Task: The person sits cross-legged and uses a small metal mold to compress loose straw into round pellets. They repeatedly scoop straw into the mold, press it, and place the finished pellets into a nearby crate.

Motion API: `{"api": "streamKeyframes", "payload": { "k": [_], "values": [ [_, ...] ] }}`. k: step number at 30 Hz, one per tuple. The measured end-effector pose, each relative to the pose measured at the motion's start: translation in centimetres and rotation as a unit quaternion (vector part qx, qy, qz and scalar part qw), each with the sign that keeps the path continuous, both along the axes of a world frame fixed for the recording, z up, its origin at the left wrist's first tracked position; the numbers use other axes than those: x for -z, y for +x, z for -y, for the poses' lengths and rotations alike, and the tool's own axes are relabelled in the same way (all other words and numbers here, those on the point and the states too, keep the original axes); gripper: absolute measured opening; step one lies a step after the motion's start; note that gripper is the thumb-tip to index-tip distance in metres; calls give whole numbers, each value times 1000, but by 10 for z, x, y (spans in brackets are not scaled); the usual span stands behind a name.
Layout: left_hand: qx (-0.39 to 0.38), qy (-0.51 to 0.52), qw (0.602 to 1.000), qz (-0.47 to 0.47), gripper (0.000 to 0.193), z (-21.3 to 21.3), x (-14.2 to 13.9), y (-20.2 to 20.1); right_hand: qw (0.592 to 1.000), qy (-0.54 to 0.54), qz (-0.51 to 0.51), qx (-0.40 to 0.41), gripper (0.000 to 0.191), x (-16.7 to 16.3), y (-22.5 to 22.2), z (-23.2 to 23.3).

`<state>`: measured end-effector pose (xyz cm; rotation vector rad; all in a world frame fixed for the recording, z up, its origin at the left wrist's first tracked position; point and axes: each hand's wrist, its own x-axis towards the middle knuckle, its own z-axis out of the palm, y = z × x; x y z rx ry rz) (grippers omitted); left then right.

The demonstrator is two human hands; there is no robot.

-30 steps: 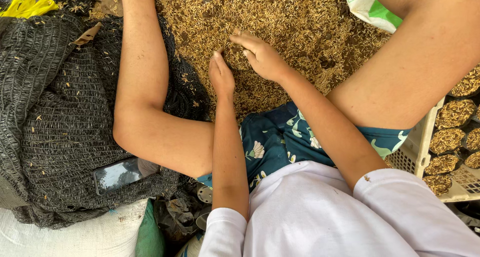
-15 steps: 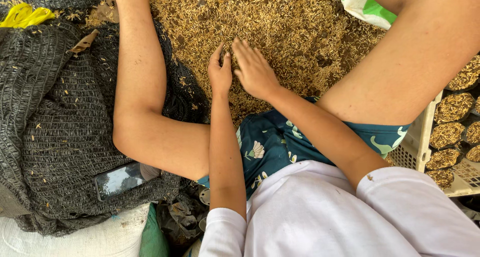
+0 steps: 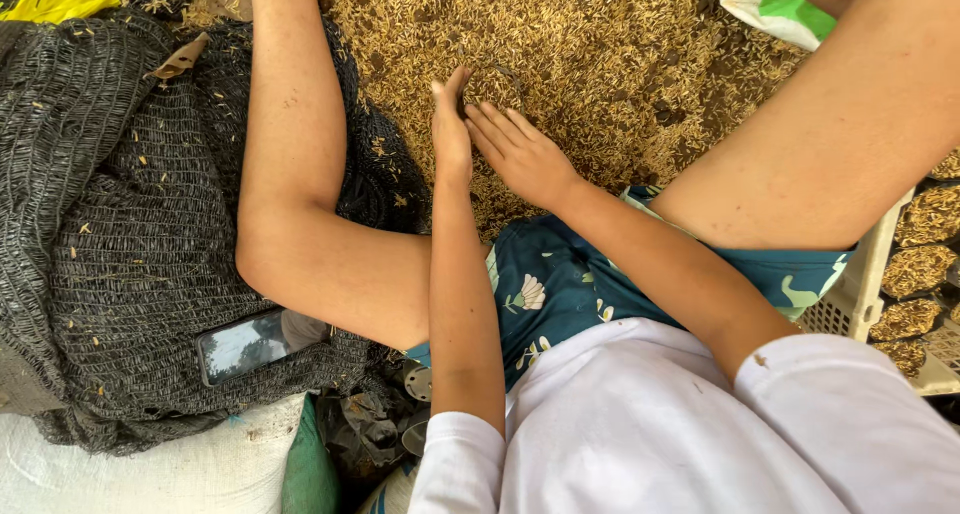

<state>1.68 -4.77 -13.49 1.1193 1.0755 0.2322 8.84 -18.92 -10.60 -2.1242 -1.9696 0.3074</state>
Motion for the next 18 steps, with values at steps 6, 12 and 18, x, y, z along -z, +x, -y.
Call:
{"api": "streamKeyframes", "payload": {
  "k": [6,12,18],
  "values": [
    [65,64,994,-52,63,-7,7,20,987,-130,12,90,83,-6,24,-5],
    [23,104,994,0,29,0,19,22,980,-162,-52,102,109,-25,13,-20],
    [44,230,968,-95,23,10,9,22,933,-270,-204,120,124,-28,16,-31]
  ]
}}
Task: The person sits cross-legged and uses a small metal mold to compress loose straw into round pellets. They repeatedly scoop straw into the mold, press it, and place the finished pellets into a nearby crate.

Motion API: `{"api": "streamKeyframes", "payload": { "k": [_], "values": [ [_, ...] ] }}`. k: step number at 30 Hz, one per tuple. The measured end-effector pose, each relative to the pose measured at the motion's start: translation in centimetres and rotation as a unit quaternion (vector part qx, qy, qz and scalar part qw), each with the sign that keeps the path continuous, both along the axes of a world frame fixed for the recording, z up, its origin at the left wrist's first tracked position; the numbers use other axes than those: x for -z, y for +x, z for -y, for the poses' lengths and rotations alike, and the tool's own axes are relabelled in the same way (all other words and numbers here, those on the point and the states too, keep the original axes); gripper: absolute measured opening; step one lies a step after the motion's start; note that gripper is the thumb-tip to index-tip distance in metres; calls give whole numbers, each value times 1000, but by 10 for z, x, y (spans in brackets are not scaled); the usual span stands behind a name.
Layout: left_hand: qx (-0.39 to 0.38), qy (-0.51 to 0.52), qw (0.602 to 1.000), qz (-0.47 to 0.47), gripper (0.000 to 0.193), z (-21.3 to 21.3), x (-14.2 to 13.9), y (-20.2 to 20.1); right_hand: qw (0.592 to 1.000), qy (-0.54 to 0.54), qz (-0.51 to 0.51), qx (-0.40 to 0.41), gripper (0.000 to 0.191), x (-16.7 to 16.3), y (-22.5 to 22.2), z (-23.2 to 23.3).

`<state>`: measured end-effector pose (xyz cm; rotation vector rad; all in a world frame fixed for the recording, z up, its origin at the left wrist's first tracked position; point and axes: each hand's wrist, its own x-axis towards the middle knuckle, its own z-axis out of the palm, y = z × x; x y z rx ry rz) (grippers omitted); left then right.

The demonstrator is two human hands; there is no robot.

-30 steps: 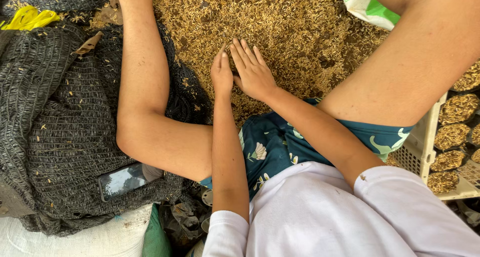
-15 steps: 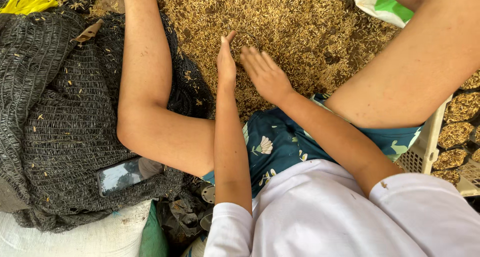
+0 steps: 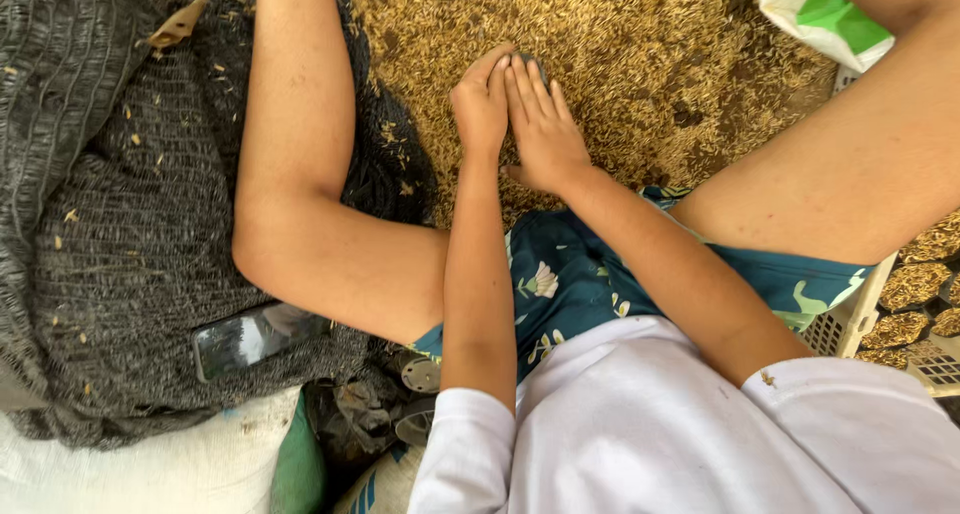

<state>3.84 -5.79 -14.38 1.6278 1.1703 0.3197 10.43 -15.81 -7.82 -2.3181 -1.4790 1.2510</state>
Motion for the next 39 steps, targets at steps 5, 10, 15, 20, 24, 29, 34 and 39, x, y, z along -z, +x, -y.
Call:
{"api": "streamKeyframes", "payload": {
  "k": [5,10,15,20,24,29,34,39],
  "values": [
    [-2,35,999,10,24,-6,-14,1,931,228,-207,197,97,18,35,24],
    [-14,-11,1000,-5,26,2,-34,-8,893,215,-131,373,97,53,30,28],
    [52,83,995,-7,29,-9,-62,-15,882,108,-231,397,86,49,16,-6],
    [-250,-223,896,291,86,-35,-71,-48,808,202,-321,450,91,-34,49,-9],
    [-194,-231,892,337,99,-57,-39,-72,682,415,-326,506,88,-80,115,24],
    [-180,-241,915,268,98,-63,-5,-71,548,557,-190,595,81,-108,202,211],
    [-80,-220,949,213,106,-56,-25,-52,695,192,65,690,68,-153,161,501],
    [-41,-231,957,172,109,-36,-40,-22,489,202,-29,848,89,-113,85,606]
  ]
}}
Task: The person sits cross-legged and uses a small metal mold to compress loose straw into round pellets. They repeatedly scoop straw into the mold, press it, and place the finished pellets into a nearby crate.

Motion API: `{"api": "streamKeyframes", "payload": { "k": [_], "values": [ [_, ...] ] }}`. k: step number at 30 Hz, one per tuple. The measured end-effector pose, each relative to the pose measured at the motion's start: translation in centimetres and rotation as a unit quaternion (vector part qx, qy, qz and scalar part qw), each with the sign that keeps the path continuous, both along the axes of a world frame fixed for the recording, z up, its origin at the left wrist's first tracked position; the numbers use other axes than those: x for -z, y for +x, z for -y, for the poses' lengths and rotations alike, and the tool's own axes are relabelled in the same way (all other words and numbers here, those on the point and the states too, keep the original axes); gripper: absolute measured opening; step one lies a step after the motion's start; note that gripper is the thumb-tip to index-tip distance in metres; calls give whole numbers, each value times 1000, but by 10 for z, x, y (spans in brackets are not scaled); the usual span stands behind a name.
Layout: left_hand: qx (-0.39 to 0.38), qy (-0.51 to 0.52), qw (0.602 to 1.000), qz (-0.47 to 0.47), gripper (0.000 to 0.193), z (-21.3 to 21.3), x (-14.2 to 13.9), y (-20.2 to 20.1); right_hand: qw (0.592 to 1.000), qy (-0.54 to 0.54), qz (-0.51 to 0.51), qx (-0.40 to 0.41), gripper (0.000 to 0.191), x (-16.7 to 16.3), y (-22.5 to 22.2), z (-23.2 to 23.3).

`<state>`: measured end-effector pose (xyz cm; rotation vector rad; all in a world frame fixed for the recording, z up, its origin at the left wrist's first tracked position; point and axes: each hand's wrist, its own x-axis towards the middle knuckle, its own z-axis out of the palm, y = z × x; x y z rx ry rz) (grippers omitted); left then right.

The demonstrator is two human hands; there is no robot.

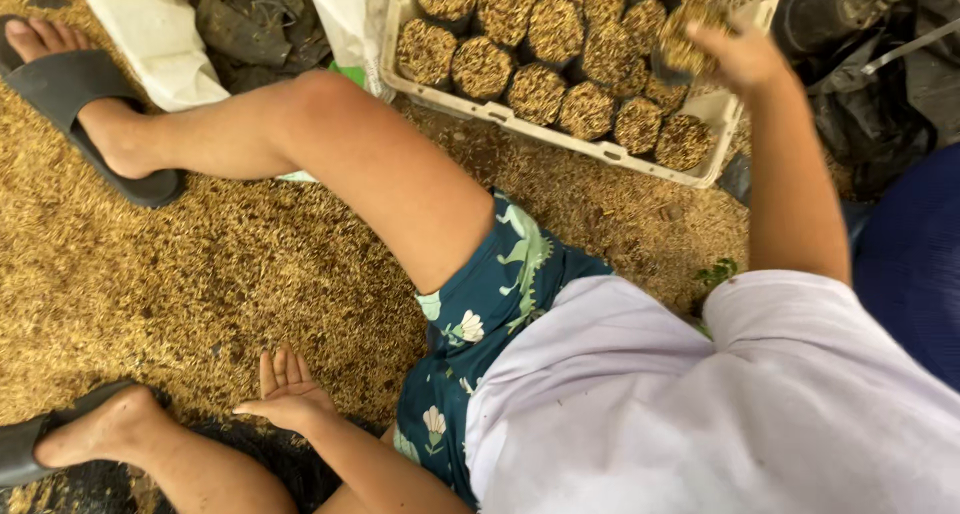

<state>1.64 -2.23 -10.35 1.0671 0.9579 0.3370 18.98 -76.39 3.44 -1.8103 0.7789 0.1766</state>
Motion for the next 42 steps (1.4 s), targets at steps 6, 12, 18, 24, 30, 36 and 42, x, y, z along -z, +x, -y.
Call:
{"api": "streamKeyframes", "payload": {
  "k": [6,12,18,24,30,36,42],
  "values": [
    [29,18,999,-10,102,3,0,-10,985,108,-74,112,94,67,-2,-2],
    [-17,43,998,-42,95,-4,12,-19,964,-46,-260,-13,93,52,4,-12],
    [30,64,995,-74,92,9,13,-10,899,-222,-232,-298,97,40,40,4],
    [76,110,983,-124,91,19,3,-9,844,-303,-219,-386,92,69,56,16],
    [127,110,978,-124,88,24,11,5,894,-271,-177,-311,101,75,39,12],
    [123,119,975,-141,89,19,6,-4,946,-223,-106,-212,91,75,19,20],
    [124,142,971,-144,90,20,-6,1,890,-404,120,-175,40,68,72,5]
  ]
}}
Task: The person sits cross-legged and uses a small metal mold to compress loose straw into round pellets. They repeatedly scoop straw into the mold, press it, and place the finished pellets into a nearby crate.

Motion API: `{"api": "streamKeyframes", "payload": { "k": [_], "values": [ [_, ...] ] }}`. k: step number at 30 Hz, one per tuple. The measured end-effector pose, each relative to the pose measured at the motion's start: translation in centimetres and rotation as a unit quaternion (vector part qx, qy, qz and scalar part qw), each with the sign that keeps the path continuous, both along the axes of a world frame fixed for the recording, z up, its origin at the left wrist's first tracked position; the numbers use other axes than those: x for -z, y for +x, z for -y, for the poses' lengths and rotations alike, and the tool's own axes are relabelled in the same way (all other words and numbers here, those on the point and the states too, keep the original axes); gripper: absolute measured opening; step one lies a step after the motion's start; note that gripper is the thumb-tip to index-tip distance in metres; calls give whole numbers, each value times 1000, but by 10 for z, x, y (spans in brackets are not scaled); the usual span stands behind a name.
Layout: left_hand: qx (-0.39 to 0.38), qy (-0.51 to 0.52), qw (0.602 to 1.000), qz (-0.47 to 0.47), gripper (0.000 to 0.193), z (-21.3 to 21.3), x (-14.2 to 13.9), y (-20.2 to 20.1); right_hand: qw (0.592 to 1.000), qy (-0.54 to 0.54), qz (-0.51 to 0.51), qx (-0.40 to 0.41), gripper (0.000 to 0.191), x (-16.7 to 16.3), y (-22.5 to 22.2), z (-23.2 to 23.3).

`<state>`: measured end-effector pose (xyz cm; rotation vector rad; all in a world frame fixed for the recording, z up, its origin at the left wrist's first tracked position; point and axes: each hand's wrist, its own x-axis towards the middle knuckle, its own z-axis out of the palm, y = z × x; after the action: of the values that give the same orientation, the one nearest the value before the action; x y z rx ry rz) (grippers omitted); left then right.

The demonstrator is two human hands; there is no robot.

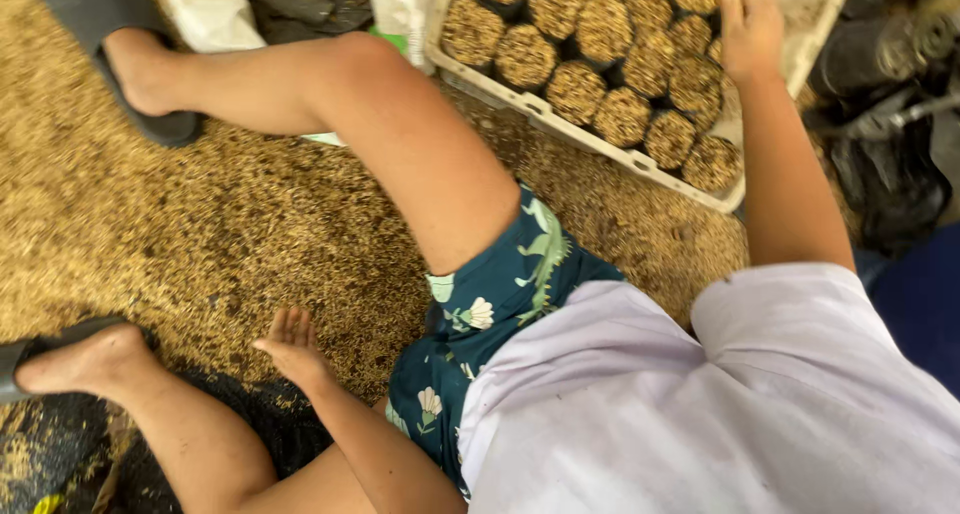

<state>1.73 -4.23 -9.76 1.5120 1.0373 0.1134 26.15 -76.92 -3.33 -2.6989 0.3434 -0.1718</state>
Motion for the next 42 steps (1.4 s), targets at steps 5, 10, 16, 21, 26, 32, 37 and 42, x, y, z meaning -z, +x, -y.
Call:
{"api": "streamKeyframes", "payload": {
  "k": [5,10,16,21,26,32,37,42],
  "values": [
    [29,6,998,-46,85,10,-5,7,936,32,234,-260,38,-11,71,-143],
    [10,17,999,-31,80,7,6,-8,919,98,76,-373,28,-5,141,-323],
    [-49,43,998,-24,66,12,14,-38,913,-91,-68,-393,19,46,203,-443],
    [-22,185,982,-36,55,34,24,-36,918,-119,-57,-374,34,109,216,-479],
    [-11,85,993,-79,50,41,27,-25,931,-28,-35,-361,34,127,213,-477],
    [53,138,987,-56,46,48,13,-15,932,143,65,-327,18,62,226,-471],
    [72,183,980,-15,41,46,5,1,848,293,81,-435,14,-52,224,-499],
    [74,202,976,32,35,44,-1,12,789,387,51,-474,16,-90,134,-562]
  ]
}}
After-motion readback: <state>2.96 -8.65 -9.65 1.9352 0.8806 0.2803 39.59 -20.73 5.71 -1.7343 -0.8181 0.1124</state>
